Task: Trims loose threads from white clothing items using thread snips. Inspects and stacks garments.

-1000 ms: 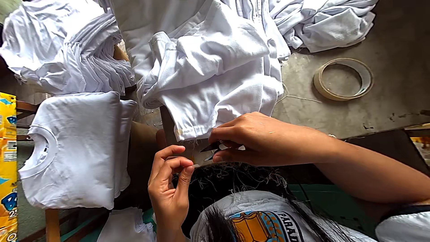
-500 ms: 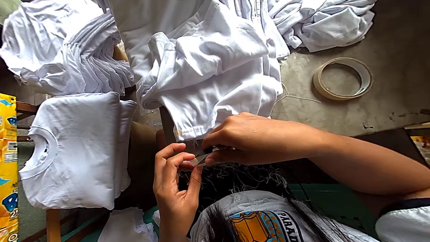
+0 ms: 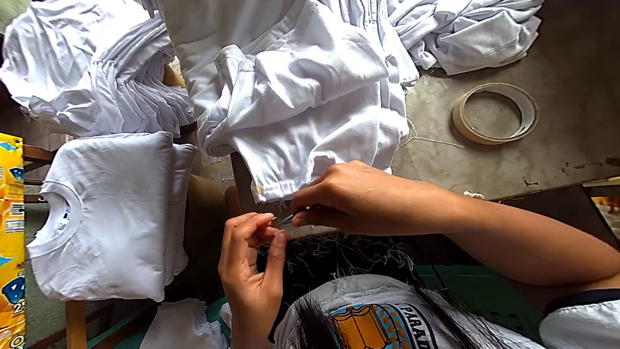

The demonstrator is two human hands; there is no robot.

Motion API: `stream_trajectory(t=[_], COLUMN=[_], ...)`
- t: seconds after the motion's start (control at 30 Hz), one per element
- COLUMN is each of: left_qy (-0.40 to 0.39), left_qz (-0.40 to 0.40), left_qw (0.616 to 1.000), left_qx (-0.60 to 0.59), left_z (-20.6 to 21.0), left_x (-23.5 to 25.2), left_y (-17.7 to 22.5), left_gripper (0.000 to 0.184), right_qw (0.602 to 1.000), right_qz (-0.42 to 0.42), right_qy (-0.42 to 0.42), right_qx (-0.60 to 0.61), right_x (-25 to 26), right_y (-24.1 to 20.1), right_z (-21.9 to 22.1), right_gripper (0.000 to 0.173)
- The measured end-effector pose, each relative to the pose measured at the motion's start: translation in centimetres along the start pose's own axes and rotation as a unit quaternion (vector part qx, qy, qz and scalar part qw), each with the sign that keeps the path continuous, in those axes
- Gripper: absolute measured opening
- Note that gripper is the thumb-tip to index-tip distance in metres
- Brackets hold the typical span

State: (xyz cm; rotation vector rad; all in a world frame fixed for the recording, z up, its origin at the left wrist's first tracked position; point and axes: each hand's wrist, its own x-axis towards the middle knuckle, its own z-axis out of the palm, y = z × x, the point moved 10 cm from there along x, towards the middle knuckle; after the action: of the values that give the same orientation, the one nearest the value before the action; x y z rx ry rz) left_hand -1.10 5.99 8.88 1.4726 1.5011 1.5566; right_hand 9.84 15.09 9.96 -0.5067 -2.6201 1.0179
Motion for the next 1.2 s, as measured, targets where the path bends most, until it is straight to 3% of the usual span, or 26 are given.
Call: stream_trajectory(t=[0.2,0.57,0.9,1.07,1.2], left_qy=[0.029,0.022,0.011,-0.048,-0.026], left_qz=[-0.025,-0.022,-0.02,-0.019,0.023], left_qw=[0.997,0.997,0.993,0.986,0.995], left_qx=[-0.067,-0.075,-0.114,-0.161,-0.094], left_z=[-1.1,-0.5,-0.6,3.6,4.6], left_x=[0.0,0.2,0.0,-0.9,-1.1], left_y=[-0.1,0.3,0.7,2.0,1.4], left_gripper=[0.024,0.025,0.034,0.044,0.045], right_qw=[0.998,0.997,0.999,0.99,0.98], right_qz=[0.007,-0.024,0.008,0.061,0.067], right_qy=[-0.042,-0.056,0.029,0.085,0.104], right_qx=[0.039,0.043,-0.02,-0.095,-0.153], right_x=[-1.0,0.4,-0.1,0.6,0.9], right_y=[0.4,-1.1,0.3,0.7,0.3], right_z=[0.3,1.4,1.0,2.2,2.9], right_gripper=[0.032,0.034,0.033,0.033,0.021])
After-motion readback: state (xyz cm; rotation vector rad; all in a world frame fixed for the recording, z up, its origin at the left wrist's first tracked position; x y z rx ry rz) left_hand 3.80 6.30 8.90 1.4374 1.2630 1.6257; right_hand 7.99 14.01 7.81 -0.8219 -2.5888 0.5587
